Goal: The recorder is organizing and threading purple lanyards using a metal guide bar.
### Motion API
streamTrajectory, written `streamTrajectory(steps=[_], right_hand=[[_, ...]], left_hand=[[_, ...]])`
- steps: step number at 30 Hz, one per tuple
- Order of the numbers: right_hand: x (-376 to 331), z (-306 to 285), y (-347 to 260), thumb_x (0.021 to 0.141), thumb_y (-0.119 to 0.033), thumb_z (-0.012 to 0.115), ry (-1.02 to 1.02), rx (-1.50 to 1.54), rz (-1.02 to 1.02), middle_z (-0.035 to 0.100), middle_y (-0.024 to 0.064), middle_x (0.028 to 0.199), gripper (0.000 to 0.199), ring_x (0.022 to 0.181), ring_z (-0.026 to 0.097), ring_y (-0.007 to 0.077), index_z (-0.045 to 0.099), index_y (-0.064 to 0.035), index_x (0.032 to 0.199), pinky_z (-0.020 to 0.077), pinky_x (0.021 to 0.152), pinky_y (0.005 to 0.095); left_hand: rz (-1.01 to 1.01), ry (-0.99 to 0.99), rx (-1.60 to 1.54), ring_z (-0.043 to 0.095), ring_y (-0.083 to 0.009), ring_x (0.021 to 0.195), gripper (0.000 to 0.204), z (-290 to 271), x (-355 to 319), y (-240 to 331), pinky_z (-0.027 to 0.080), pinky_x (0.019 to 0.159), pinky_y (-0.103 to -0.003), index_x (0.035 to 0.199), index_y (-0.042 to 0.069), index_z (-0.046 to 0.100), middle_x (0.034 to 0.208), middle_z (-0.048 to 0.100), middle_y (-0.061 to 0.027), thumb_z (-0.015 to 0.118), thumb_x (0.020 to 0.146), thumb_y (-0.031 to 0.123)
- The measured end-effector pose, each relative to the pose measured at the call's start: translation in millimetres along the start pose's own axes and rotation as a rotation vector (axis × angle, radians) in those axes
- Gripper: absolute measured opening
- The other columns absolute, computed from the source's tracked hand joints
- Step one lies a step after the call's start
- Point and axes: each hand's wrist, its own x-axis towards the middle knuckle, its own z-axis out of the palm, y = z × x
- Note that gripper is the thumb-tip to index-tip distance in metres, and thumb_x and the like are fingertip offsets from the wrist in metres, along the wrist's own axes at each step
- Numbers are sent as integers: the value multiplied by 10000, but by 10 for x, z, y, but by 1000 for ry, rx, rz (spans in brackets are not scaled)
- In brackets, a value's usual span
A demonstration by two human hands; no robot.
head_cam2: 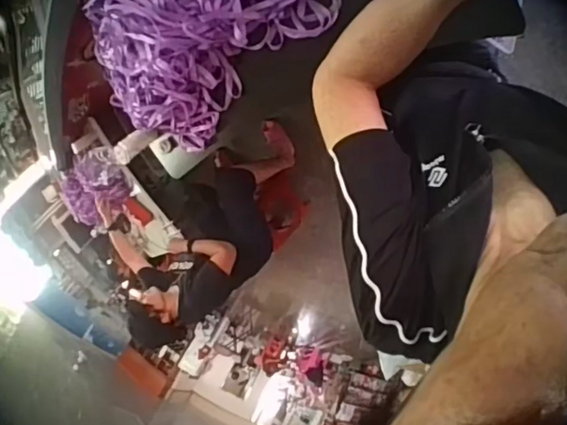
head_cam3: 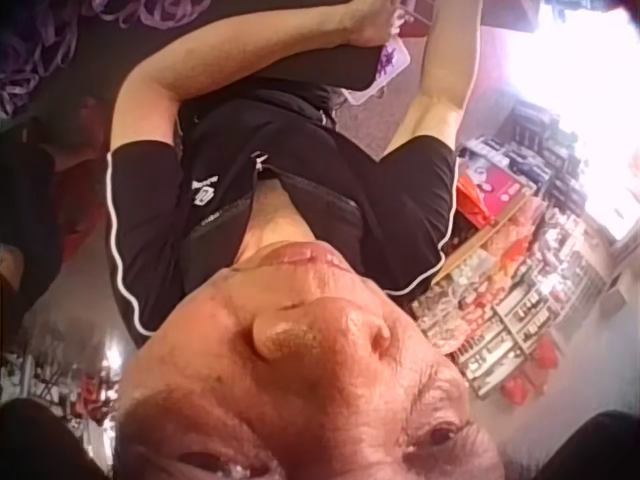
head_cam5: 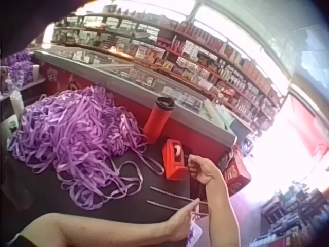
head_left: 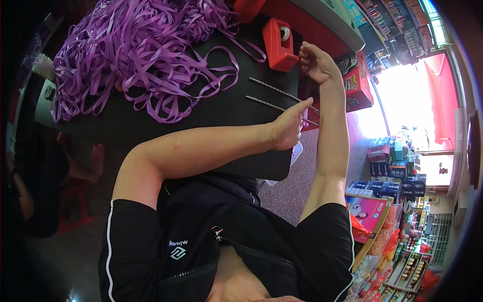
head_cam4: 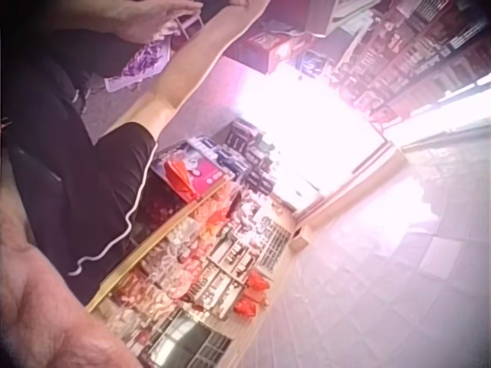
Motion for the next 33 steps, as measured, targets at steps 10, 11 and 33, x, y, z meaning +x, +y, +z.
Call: streamTrajectory(steps=[10,11,33], right_hand=[[-180,-2,272,789,-292,700,-8,-2,14,548,-84,691,147,582,437,43,664,-150,802,305,524,223],[-182,8,289,783,-291,705,12,10,15,548,-84,692,145,580,432,43,665,-152,796,304,527,223],[-267,220,479,736,-357,712,224,-107,-93,554,-83,694,199,585,430,35,650,-168,734,267,522,212]], left_hand=[[12,-32,7,-158,-282,1399,960,2,-4,11,-132,1096,-382,1459,190,-125,1503,-153,-204,476,835,602],[14,-53,10,-150,-280,1401,950,0,-7,13,-130,1097,-376,1462,195,-116,1506,-147,-201,478,838,596],[127,-108,5,312,-191,1252,549,33,-24,5,145,1086,-332,1388,225,309,1401,355,-20,422,919,487]])
